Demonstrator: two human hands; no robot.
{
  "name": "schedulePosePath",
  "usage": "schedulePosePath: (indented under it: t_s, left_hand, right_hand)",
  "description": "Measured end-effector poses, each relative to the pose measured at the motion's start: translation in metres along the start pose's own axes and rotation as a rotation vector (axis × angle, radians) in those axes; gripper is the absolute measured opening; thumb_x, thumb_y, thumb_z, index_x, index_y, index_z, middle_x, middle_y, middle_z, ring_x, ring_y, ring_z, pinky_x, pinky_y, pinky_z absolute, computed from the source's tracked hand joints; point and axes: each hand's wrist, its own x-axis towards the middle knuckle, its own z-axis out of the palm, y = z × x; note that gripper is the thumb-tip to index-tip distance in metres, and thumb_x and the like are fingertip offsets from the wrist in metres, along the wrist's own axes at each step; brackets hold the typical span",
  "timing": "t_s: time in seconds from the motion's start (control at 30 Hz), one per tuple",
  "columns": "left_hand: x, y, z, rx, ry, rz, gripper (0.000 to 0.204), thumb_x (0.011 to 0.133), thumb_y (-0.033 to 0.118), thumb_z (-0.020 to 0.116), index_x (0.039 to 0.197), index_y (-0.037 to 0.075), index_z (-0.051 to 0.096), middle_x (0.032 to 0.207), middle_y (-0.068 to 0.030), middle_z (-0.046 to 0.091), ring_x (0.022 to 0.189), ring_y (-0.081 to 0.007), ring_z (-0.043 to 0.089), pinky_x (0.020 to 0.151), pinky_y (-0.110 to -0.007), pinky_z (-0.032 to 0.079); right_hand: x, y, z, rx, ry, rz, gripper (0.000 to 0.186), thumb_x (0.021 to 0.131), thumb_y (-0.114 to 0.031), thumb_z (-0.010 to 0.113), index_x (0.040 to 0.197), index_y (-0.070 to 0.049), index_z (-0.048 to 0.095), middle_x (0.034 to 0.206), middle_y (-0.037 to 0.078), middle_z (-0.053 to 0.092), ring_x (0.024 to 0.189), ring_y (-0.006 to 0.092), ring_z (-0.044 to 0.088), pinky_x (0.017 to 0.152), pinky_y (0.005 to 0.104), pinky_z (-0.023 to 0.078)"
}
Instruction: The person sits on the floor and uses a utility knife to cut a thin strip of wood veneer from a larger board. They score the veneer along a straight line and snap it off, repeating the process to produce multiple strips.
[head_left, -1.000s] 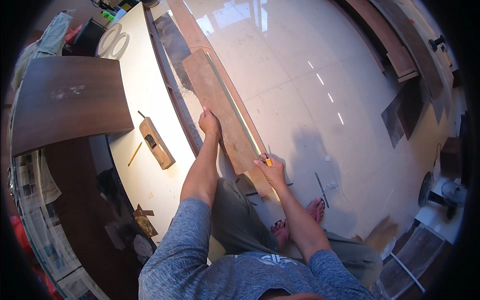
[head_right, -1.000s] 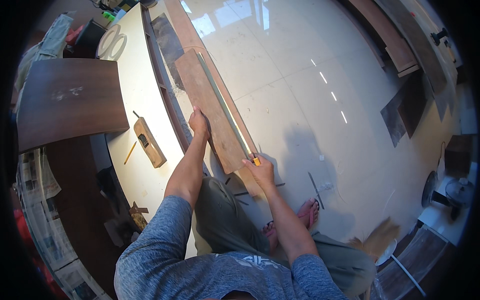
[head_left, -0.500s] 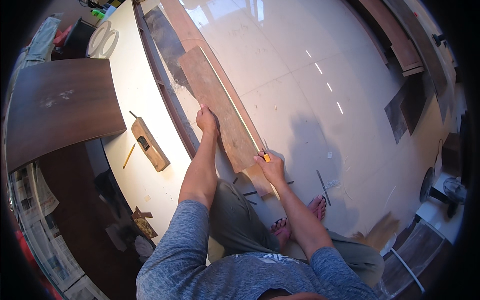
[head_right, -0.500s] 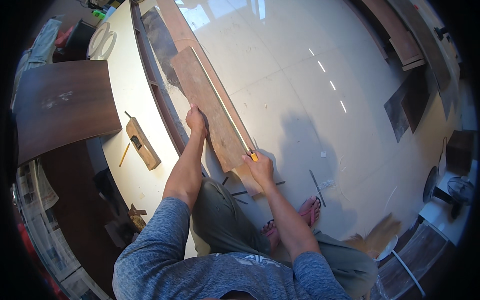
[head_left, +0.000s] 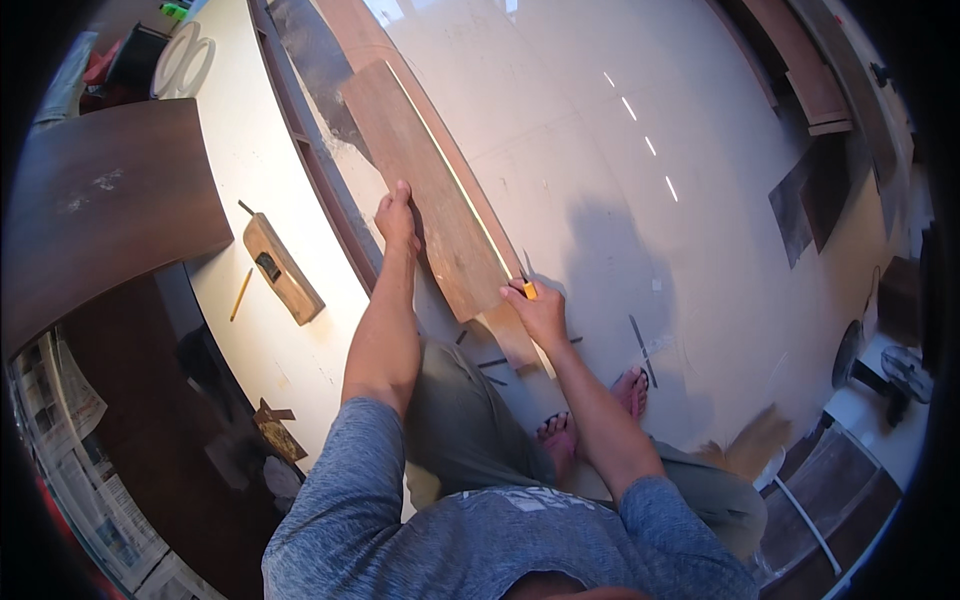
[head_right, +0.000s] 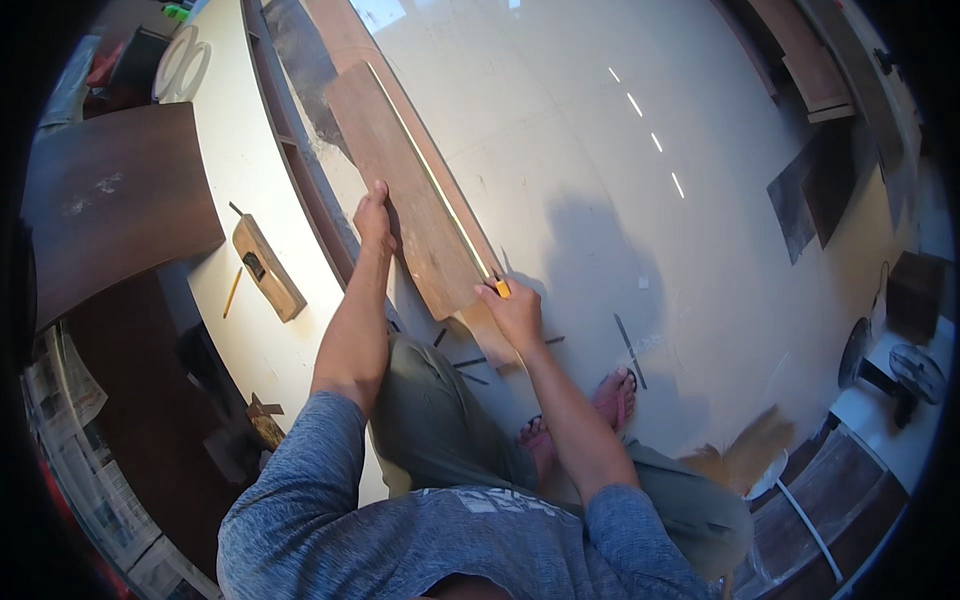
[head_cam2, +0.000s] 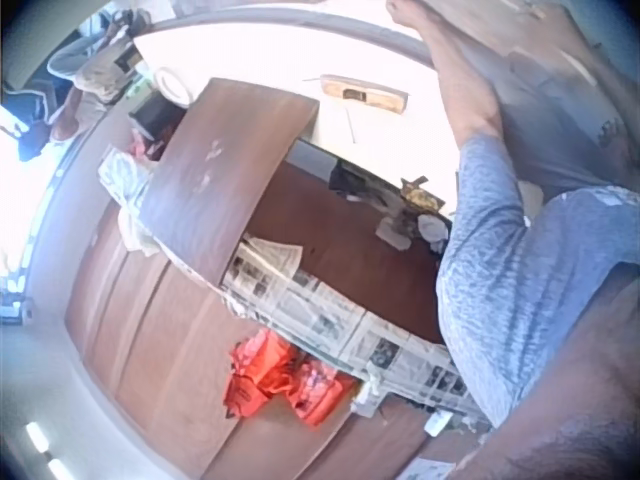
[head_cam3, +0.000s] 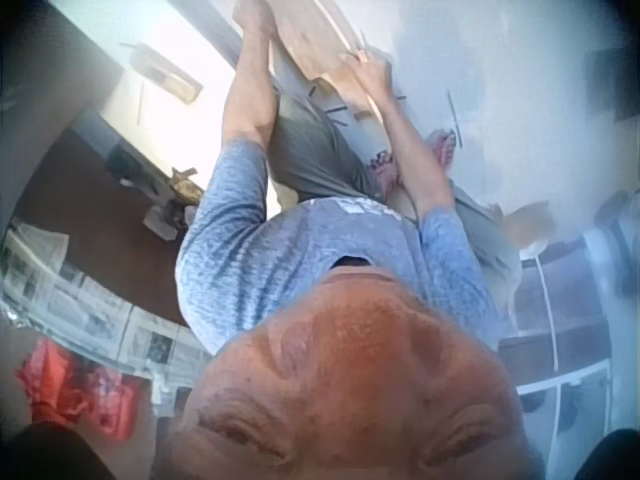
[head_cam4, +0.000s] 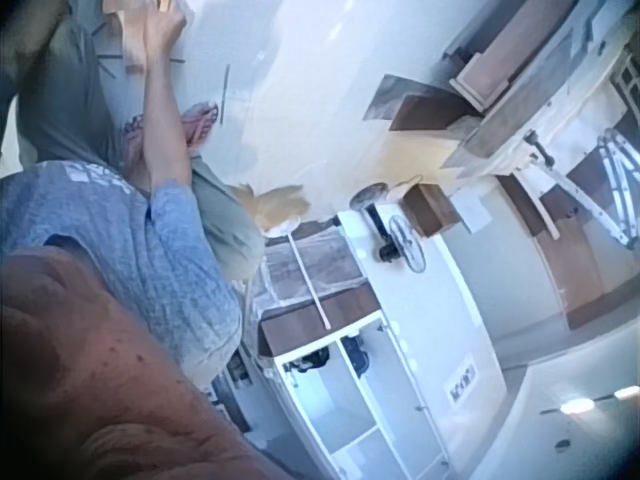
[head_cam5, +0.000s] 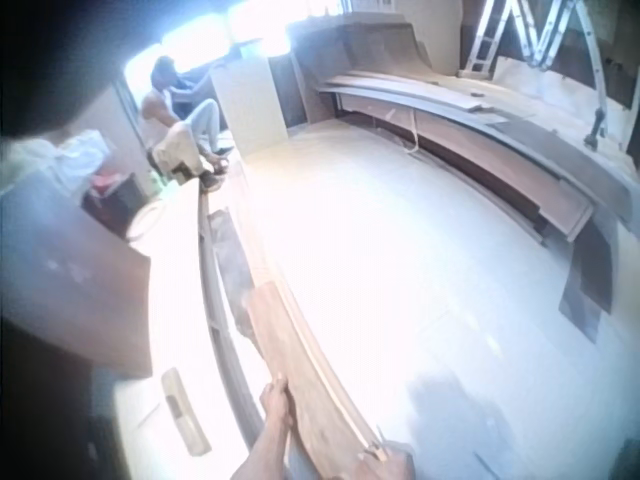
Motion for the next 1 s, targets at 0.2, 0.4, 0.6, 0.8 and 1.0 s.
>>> schedulePosePath:
  t_s: [0.2,0.4,0.6,0.8,1.0]
  left_hand:
    - [-0.003,0.011,0.003,0.044,0.014,-0.015,0.041,0.095,0.038,0.070,0.104,-0.002,0.068,0.102,-0.0107,0.068,0.096,-0.0188,0.059,0.086,-0.034,0.047]
    - [-0.005,0.012,0.006,0.075,0.073,0.012,0.040,0.095,0.037,0.070,0.101,-0.002,0.069,0.102,-0.0119,0.069,0.093,-0.0193,0.061,0.082,-0.035,0.048]
    - [-0.016,0.019,0.013,0.038,0.098,0.018,0.035,0.095,0.033,0.071,0.098,-0.002,0.070,0.099,-0.0111,0.070,0.093,-0.0192,0.061,0.086,-0.033,0.048]
    - [-0.004,0.010,0.010,0.032,0.090,0.033,0.031,0.094,0.030,0.072,0.093,-0.001,0.070,0.098,-0.0092,0.069,0.091,-0.0174,0.059,0.085,-0.032,0.047]
    - [-0.009,0.016,0.012,0.073,0.122,0.042,0.030,0.094,0.029,0.072,0.088,0.000,0.068,0.094,-0.0087,0.067,0.089,-0.0175,0.057,0.083,-0.033,0.046]
  right_hand:
    - [-0.013,-0.001,0.003,-0.020,0.150,-0.182,0.032,0.082,-0.025,0.081,0.102,-0.001,0.075,0.095,0.016,0.073,0.087,0.0295,0.071,0.079,0.0358,0.055]
    - [-0.010,0.007,0.005,0.026,0.172,-0.077,0.028,0.081,-0.019,0.083,0.102,-0.001,0.076,0.090,0.010,0.070,0.079,0.0187,0.067,0.074,0.0321,0.053]
    - [-0.005,0.001,0.000,-0.035,0.113,-0.064,0.027,0.083,-0.022,0.081,0.102,-0.003,0.076,0.091,0.009,0.068,0.082,0.0182,0.067,0.077,0.0322,0.053]
    - [-0.003,-0.002,-0.001,-0.063,0.076,-0.028,0.025,0.083,-0.021,0.080,0.100,-0.005,0.077,0.089,0.009,0.066,0.083,0.0211,0.066,0.078,0.0327,0.052]
    - [-0.003,-0.001,0.000,-0.095,0.079,-0.052,0.023,0.082,-0.026,0.079,0.098,-0.009,0.078,0.092,0.010,0.067,0.083,0.0273,0.068,0.078,0.0367,0.055]
